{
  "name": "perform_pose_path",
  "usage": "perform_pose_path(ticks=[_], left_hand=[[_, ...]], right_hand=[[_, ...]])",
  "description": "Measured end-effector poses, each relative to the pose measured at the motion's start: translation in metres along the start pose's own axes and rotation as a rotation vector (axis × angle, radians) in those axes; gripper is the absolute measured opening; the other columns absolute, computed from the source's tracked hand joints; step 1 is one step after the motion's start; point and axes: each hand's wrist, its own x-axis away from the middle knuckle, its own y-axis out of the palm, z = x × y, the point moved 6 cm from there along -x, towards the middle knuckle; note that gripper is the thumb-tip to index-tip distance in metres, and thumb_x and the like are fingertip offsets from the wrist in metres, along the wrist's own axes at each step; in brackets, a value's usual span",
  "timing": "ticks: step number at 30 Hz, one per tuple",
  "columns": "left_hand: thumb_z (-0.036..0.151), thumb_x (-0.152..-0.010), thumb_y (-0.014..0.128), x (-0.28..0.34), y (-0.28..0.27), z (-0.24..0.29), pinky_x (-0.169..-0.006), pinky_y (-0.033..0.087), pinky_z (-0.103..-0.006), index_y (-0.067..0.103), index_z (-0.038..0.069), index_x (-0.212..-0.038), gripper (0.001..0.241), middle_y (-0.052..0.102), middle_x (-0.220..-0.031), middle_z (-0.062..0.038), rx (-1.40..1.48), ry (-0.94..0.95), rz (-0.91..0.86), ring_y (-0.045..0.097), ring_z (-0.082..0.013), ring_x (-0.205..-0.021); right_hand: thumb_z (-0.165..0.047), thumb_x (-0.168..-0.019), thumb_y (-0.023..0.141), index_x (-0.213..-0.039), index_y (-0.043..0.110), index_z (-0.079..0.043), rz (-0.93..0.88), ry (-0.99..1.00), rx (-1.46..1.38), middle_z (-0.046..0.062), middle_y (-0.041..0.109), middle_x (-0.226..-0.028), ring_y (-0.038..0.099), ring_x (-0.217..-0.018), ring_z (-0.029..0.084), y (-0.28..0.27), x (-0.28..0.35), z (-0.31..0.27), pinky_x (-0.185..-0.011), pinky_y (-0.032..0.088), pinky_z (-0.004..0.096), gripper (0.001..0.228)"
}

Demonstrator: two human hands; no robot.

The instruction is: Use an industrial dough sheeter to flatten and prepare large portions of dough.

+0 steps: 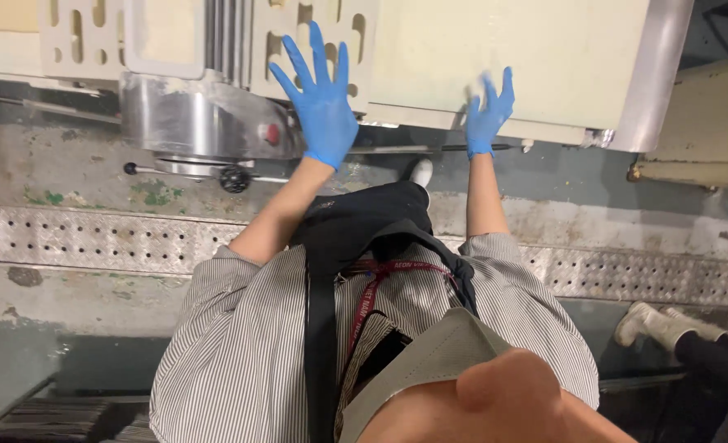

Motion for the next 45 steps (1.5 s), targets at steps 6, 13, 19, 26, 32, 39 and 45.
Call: perform_pose_path(ticks=[6, 13, 19, 26, 32, 39, 45], left_hand=[[0.057, -0.103, 0.048, -0.024, 0.14, 0.008, -0.119, -0.001, -0.0758, 0.028, 0.002, -0.164, 0.084, 0.007, -0.169, -0.027, -0.046, -0.523, -0.332, 0.002, -0.0529, -0.154], [0.058, -0.111, 0.043, 0.001, 0.195, 0.055, -0.127, -0.002, -0.0672, 0.023, -0.003, -0.168, 0.086, 0.006, -0.172, -0.028, -0.164, -0.464, -0.257, 0.002, -0.0464, -0.159], [0.059, -0.105, 0.047, 0.0, 0.205, 0.088, -0.127, -0.003, -0.0639, 0.022, -0.006, -0.166, 0.092, 0.006, -0.173, -0.026, -0.291, -0.437, -0.241, 0.002, -0.0447, -0.159], [0.048, -0.105, 0.058, -0.003, 0.23, 0.121, -0.131, 0.002, -0.0535, 0.018, -0.009, -0.165, 0.092, 0.006, -0.171, -0.029, -0.105, -0.455, -0.264, 0.003, -0.0434, -0.159], [0.041, -0.107, 0.059, -0.003, 0.265, 0.138, -0.13, 0.004, -0.053, 0.02, -0.007, -0.165, 0.084, 0.009, -0.172, -0.026, 0.018, -0.426, -0.277, 0.006, -0.0422, -0.159], [0.029, -0.108, 0.049, -0.006, 0.325, 0.17, -0.123, 0.015, -0.0607, 0.041, -0.004, -0.155, 0.058, 0.037, -0.161, -0.027, 0.044, -0.249, -0.351, 0.025, -0.0527, -0.149], [0.013, -0.103, 0.051, 0.006, 0.396, 0.251, -0.11, 0.041, -0.0634, 0.049, -0.008, -0.15, 0.051, 0.043, -0.155, -0.034, -0.188, 0.104, -0.417, 0.048, -0.059, -0.133]], right_hand=[[-0.037, -0.094, 0.077, -0.168, 0.016, -0.011, -0.465, 0.042, 0.334, 0.019, 0.01, -0.176, 0.013, -0.161, 0.043, -0.017, -0.071, 0.07, -0.127, 0.012, 0.066, 0.099], [-0.065, -0.097, 0.055, -0.164, 0.017, 0.0, -0.743, 0.001, 0.64, 0.027, 0.003, -0.17, -0.004, -0.153, 0.056, -0.032, -0.09, 0.106, -0.115, -0.004, 0.078, 0.101], [-0.062, -0.101, 0.053, -0.164, 0.019, 0.002, -0.637, -0.071, 0.648, 0.028, 0.005, -0.17, -0.003, -0.154, 0.055, -0.052, -0.116, 0.128, -0.117, -0.004, 0.076, 0.096], [-0.054, -0.108, 0.049, -0.164, 0.02, 0.0, -0.593, -0.034, 0.637, 0.028, 0.005, -0.17, -0.003, -0.155, 0.052, -0.075, -0.15, 0.155, -0.121, -0.005, 0.071, 0.083], [-0.05, -0.105, 0.056, -0.163, 0.03, -0.005, -0.619, -0.061, 0.515, 0.023, 0.011, -0.17, -0.001, -0.156, 0.049, -0.05, -0.176, 0.156, -0.122, -0.004, 0.068, 0.078], [-0.032, -0.1, 0.064, -0.144, 0.061, -0.011, -0.648, -0.082, 0.22, 0.015, 0.042, -0.159, 0.024, -0.154, 0.041, 0.008, -0.203, 0.165, -0.124, 0.009, 0.061, 0.048], [-0.025, -0.1, 0.072, -0.141, 0.059, -0.002, -0.614, -0.08, -0.26, 0.017, 0.057, -0.148, 0.058, -0.138, 0.03, 0.057, -0.227, 0.186, -0.117, 0.048, 0.037, 0.048]])
